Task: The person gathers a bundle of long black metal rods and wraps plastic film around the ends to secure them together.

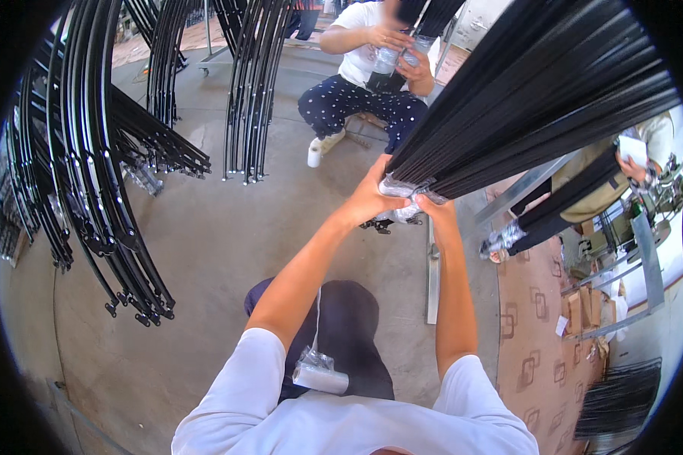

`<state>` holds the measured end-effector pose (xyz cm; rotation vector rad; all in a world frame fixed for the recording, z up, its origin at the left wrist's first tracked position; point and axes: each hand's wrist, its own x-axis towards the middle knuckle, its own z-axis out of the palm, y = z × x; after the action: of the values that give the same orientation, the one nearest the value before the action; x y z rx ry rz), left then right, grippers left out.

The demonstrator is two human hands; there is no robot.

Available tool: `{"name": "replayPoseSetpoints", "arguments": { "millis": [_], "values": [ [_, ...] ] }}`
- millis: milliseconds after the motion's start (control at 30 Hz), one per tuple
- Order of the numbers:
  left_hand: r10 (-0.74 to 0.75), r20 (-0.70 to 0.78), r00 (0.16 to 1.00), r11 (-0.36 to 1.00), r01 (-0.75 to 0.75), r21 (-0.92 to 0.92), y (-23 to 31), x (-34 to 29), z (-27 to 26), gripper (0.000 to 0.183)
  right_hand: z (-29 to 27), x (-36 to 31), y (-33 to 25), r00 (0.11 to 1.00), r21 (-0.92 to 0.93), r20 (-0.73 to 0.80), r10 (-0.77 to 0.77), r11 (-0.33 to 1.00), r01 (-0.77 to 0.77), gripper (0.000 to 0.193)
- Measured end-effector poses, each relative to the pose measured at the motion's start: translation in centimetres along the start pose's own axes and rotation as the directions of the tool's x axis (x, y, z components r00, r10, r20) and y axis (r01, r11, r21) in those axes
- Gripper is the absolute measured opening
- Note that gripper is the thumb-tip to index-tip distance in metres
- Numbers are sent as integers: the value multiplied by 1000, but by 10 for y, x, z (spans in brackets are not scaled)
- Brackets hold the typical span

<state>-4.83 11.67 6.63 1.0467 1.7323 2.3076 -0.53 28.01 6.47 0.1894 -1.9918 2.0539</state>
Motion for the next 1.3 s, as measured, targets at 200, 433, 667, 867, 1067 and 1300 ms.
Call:
{"name": "replayPoseSetpoints", "arguments": {
  "millis": [200,433,667,867,1067,1300],
  "values": [
    [20,-15,1000,999,-19,34,-5,0,-6,65,-3,3,11,999,18,-11,42,999,-42,57],
    [61,-30,998,994,-58,97,-7,-10,-1,66,7,-14,0,999,24,8,36,999,-36,54],
    [-12,-51,999,1000,11,-18,7,-6,2,64,9,-5,-9,1000,42,13,0,999,0,55],
    [-188,28,982,964,190,-186,11,-9,-6,90,1,3,7,999,69,-7,-44,997,44,70],
    [-215,93,972,960,228,-163,6,-8,-12,96,6,-3,-7,997,69,9,-77,995,76,66],
    [-261,89,961,960,268,-77,23,-8,-6,94,3,-4,0,989,174,-8,-145,974,144,59]
  ]
}}
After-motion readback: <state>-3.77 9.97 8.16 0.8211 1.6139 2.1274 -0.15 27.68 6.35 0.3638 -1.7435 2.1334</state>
